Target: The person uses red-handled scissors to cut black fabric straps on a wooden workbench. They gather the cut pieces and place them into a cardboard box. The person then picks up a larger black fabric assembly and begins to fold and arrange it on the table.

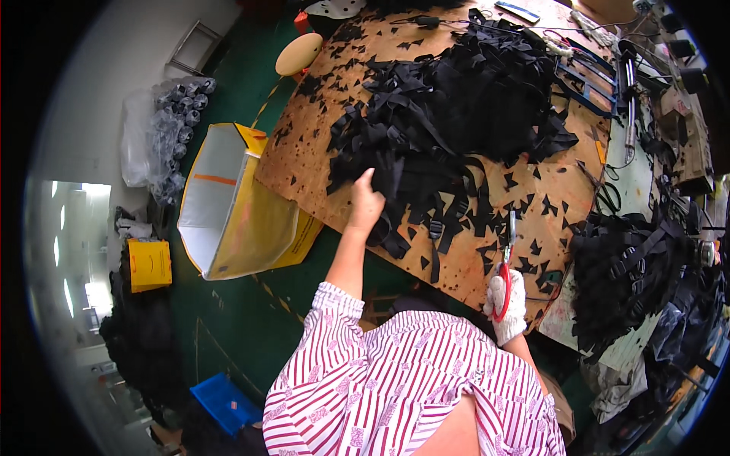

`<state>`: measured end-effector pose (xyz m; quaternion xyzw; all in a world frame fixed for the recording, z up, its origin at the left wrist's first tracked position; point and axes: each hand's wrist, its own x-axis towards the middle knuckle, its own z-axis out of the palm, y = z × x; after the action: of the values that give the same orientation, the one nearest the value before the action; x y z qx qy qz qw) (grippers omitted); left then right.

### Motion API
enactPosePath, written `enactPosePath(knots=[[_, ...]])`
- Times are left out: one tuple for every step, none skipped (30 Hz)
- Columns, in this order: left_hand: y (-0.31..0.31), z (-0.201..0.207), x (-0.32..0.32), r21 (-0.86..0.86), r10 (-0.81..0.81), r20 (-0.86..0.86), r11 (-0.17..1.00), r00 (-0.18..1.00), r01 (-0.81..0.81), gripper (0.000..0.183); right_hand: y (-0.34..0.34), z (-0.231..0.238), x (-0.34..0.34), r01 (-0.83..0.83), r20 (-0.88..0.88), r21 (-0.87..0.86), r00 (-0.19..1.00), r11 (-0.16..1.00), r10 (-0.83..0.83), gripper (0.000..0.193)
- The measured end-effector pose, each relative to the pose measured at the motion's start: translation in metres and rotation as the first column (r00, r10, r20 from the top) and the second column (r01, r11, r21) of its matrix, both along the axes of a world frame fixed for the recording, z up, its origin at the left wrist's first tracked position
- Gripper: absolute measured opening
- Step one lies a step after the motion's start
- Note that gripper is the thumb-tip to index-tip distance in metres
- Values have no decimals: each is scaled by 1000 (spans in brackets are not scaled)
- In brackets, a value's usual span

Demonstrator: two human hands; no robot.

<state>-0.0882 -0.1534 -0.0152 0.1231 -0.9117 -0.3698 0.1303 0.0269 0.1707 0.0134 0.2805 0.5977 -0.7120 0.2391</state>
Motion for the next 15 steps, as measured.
enactPosePath(knots=[[8,-12,-3,-73,-7,-18,997,1000,5,41,1,1,-1,-24,18,24,1000,999,23,18],[20,-10,-7,-122,-33,-48,992,998,27,46,1,4,-1,-10,13,33,1000,999,9,19],[24,-8,-13,-108,-103,-24,989,994,100,48,-1,8,0,5,7,42,1000,999,-5,20],[28,-14,-19,-130,-134,-43,983,990,127,47,-2,9,1,19,1,51,1000,999,-19,21],[28,-20,-23,-155,-160,-65,977,985,149,47,-2,10,0,21,5,33,1000,999,-21,21],[27,-26,-26,-182,-206,-24,963,978,198,46,-3,10,0,22,10,15,1000,1000,-23,22],[25,-31,-28,-207,-249,19,947,968,247,44,-3,9,0,23,14,-3,1000,1000,-23,23],[27,-33,-32,-228,-296,62,925,953,303,43,1,6,-5,4,42,-49,999,999,-2,29],[29,-34,-33,-246,-285,96,922,954,300,42,2,5,-5,-9,33,-36,999,999,11,29],[32,-35,-33,-265,-271,130,918,954,297,42,1,7,-6,-24,24,-24,999,999,24,29],[35,-35,-33,-282,-261,164,912,951,299,41,2,7,-7,-33,17,-11,999,999,33,29],[38,-33,-34,-297,-262,195,903,945,311,40,2,7,-7,-31,15,-29,999,999,32,30],[39,-31,-33,-312,-259,226,894,939,322,40,3,7,-8,-31,12,-49,999,998,31,31],[40,-29,-32,-327,-255,256,885,933,332,40,3,7,-8,-32,9,-68,999,997,33,32],[39,-26,-30,-270,-241,223,916,944,298,40,2,9,-9,-59,-3,-33,998,998,59,33]])
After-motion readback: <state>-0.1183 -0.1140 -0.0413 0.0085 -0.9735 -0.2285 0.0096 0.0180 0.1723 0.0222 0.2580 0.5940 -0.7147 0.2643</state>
